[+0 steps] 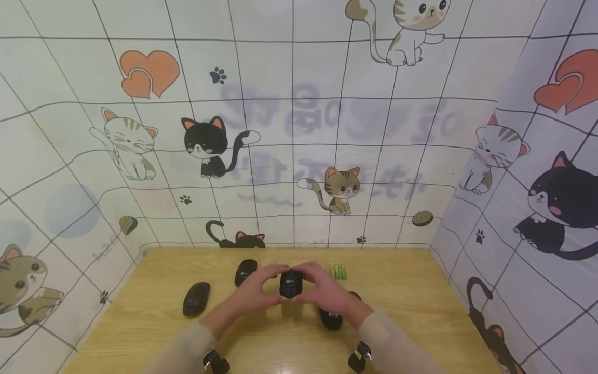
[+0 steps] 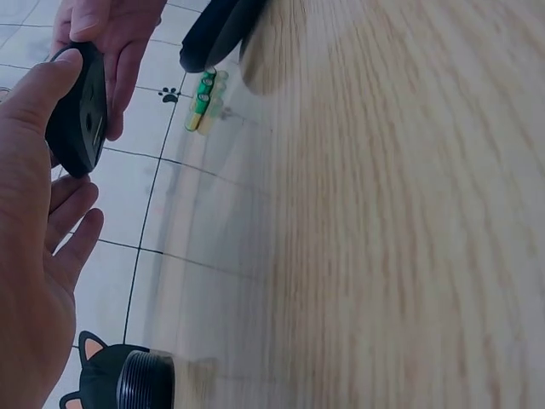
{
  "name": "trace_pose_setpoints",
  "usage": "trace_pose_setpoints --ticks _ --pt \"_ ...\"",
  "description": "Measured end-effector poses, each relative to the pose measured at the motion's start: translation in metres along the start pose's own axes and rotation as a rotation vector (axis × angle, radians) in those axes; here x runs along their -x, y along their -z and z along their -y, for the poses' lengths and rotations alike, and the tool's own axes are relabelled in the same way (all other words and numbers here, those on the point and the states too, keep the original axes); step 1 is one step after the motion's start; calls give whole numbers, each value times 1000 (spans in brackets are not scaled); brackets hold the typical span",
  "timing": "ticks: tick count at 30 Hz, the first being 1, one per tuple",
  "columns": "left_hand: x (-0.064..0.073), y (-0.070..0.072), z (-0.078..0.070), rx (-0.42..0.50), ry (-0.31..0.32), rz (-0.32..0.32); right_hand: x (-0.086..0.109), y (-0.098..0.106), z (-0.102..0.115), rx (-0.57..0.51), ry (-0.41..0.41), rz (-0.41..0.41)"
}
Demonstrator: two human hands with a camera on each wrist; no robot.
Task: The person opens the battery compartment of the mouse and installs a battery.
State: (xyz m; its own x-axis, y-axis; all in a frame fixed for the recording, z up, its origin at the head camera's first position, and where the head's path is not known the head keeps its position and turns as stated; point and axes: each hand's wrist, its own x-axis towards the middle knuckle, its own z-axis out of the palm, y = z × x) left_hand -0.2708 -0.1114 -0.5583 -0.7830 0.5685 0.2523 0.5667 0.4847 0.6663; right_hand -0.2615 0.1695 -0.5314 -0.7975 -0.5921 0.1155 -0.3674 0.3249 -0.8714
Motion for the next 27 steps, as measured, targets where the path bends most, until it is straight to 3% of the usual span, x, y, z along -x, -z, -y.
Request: trace_pose_setpoints --ticks 8,15,24,27 --pt "6 -2 -9 94 -45 -31 11 -7 6 -71 43 -60" --pt "13 -8 -18 185 -52 -49 23 -13 9 -121 27 -80" --pt "24 -14 -27 181 -60 -64 35 -20 15 -126 108 -111" --pt "26 -14 -30 166 -52 -67 37 -23 15 -140 94 -124"
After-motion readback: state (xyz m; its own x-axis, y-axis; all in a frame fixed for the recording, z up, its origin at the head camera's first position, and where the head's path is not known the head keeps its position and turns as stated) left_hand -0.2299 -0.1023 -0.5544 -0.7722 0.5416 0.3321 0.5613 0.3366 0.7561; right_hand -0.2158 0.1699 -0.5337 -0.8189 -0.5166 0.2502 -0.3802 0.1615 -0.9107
